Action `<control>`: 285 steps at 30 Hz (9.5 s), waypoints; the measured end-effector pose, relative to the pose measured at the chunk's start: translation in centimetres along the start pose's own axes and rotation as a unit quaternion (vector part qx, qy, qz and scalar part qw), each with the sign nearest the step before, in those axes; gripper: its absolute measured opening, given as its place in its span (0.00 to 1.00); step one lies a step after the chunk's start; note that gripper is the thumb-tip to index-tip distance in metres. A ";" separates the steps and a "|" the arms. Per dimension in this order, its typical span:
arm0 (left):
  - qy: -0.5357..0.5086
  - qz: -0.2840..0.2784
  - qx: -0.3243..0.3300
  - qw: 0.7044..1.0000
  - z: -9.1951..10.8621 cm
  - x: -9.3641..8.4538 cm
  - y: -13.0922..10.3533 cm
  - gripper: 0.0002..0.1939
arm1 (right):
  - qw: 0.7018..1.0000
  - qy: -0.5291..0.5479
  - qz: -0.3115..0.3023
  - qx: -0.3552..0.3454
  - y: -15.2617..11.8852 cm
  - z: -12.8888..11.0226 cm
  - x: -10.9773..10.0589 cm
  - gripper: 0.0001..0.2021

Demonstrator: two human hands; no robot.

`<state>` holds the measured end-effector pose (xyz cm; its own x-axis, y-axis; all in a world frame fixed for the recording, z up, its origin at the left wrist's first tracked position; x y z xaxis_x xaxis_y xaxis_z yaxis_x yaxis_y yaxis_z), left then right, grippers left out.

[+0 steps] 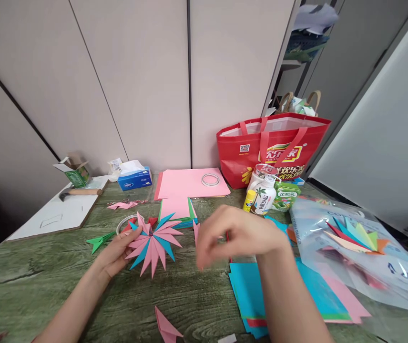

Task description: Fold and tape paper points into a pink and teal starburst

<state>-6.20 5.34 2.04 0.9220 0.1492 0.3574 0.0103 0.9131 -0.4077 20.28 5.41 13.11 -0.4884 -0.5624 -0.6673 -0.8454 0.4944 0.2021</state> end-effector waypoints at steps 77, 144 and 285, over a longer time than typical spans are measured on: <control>0.197 0.027 0.086 0.976 -0.3 0.7 -0.8 0.15 | 0.945 0.135 0.212 0.209 8.5 6.9 10.0 0.07; 0.220 0.004 0.091 0.971 -0.5 0.7 -0.9 0.17 | 0.950 0.175 0.163 0.199 8.2 7.2 10.0 0.13; 0.172 -0.079 0.013 0.982 -0.8 1.0 -0.9 0.11 | 0.924 -0.380 -0.008 0.040 8.1 2.7 9.8 0.08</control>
<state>-4.95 4.40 2.11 0.9860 -0.1281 0.1070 0.1577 0.9246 -0.3467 9.25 5.71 6.25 -0.1570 0.0427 -0.9867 -0.8180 0.5542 0.1541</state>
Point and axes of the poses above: each hand's wrist, its own y-axis towards the middle knuckle, its own x-axis out of the palm, z = x × y, the point moved 3 cm from there along y, towards the middle knuckle, and after that the axes turned 1 degree about z, right-handed, at the moved point
